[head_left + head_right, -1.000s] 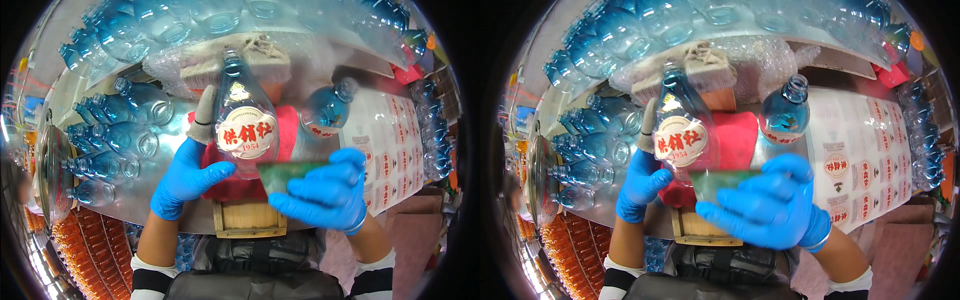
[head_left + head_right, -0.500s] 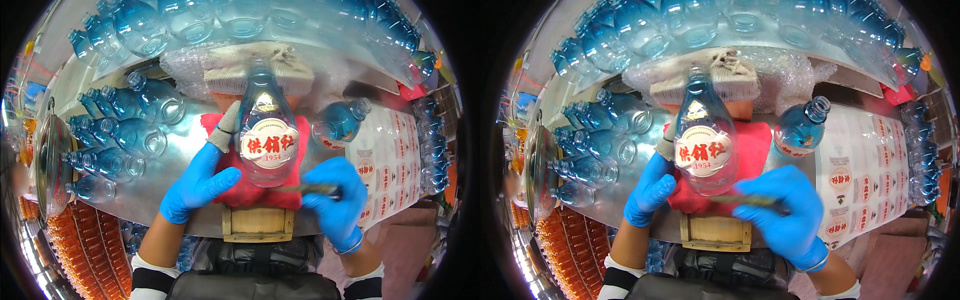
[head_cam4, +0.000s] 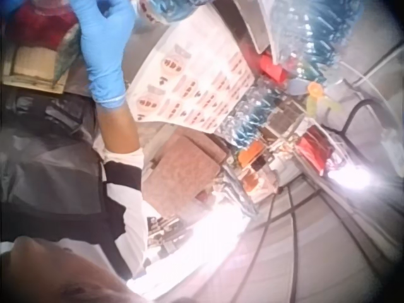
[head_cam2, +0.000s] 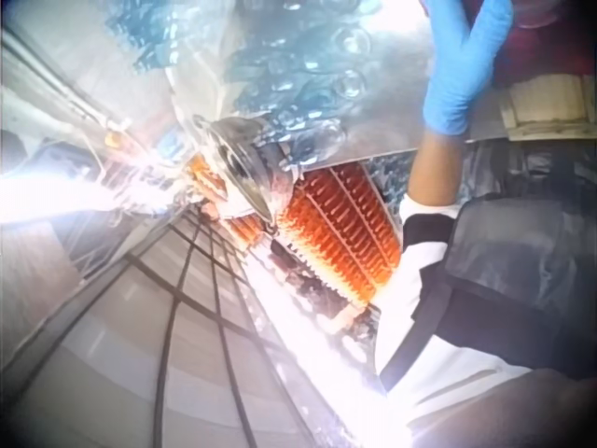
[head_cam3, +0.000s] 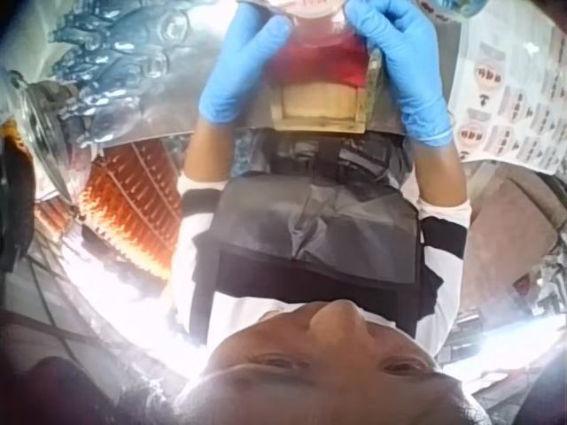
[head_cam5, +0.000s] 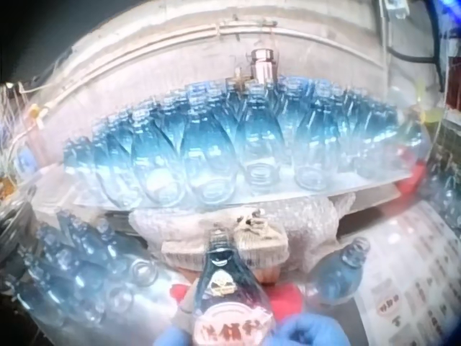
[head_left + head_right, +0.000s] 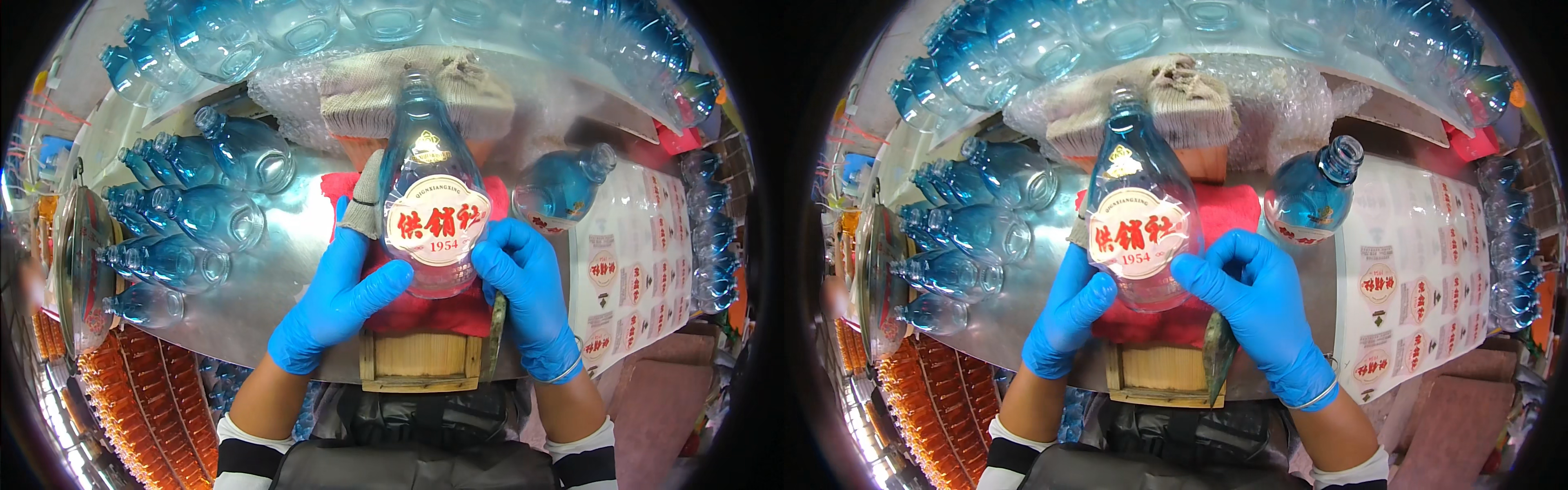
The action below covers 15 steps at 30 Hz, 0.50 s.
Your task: The person applies circular labels to blue glass bottles using a green sponge to smooth them out. They repeatedly pick up bottles, apply labels, and wipe the surface to ensure adhesion. The person also briefly dips a bottle into a metal pot of liquid during the process.
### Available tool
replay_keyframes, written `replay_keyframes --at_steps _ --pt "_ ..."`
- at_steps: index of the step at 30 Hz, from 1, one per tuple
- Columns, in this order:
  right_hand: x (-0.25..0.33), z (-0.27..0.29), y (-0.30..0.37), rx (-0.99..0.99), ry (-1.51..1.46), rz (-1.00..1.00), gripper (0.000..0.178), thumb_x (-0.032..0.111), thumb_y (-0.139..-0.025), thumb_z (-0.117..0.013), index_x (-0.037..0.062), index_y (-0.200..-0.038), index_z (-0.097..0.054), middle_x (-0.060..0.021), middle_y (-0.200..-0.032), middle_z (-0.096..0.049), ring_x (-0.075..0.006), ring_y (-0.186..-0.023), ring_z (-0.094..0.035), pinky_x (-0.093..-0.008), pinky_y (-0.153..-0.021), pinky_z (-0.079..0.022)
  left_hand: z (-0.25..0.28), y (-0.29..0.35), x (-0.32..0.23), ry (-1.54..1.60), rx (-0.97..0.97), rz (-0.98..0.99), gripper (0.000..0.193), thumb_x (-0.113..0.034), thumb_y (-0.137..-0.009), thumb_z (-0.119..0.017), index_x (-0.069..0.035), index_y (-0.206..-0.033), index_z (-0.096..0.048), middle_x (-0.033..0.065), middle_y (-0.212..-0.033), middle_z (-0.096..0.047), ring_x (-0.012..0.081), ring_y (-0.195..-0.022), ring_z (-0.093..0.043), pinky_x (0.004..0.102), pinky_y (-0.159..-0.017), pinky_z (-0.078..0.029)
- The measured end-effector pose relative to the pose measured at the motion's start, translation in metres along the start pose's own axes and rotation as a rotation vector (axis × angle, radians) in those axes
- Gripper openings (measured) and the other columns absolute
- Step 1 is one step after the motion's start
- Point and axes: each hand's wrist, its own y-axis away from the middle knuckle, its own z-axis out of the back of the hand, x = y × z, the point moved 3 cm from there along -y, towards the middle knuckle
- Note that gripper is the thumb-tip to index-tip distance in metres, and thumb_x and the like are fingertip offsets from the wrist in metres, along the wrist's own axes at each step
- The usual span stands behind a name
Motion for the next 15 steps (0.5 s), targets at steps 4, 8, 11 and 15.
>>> replay_keyframes --at_steps 4,8,11,15 --pt "0.001 0.001 -0.002 0.040 -0.006 0.016 0.016 0.018 -0.081 -0.069 0.0060 -0.074 -0.060 0.0025 -0.067 -0.056 -0.0036 -0.065 -0.050 -0.0191 -0.060 -0.040 0.000 0.002 -0.002 0.039 0.016 0.014 0.085 -0.023 -0.083 -0.057 0.000 -0.144 -0.003 0.0140 -0.149 -0.011 0.0223 -0.137 -0.012 0.0329 -0.110 -0.010" --pt "-0.011 0.020 -0.003 -0.115 -0.066 -0.099 0.024 0.028 -0.088 -0.059 0.0050 -0.082 -0.062 -0.0005 -0.071 -0.058 -0.0071 -0.070 -0.053 -0.0224 -0.066 -0.043 -0.002 -0.001 -0.006 0.112 0.054 -0.030 0.086 -0.026 -0.083 -0.057 0.000 -0.144 -0.001 0.0138 -0.149 -0.010 0.0222 -0.137 -0.011 0.0331 -0.110 -0.010" --pt "-0.021 0.026 0.009 -0.364 -0.382 -0.106 0.033 0.037 -0.091 -0.051 0.0050 -0.092 -0.058 -0.0014 -0.077 -0.058 -0.0083 -0.067 -0.052 -0.0232 -0.061 -0.043 0.001 0.001 -0.002 0.000 0.045 -0.055 0.086 -0.028 -0.084 -0.056 0.000 -0.143 0.000 0.0147 -0.150 -0.009 0.0223 -0.137 -0.009 0.0338 -0.111 -0.007" --pt "0.001 -0.007 0.049 -0.374 -0.099 0.330 0.020 0.011 -0.085 -0.062 -0.0006 -0.101 -0.056 -0.0066 -0.094 -0.061 -0.0105 -0.083 -0.057 -0.0239 -0.073 -0.048 -0.008 0.012 0.006 -0.051 -0.084 -0.110 0.080 -0.030 -0.087 -0.054 0.004 -0.141 -0.007 0.0149 -0.143 -0.025 0.0227 -0.130 -0.027 0.0349 -0.107 -0.020"
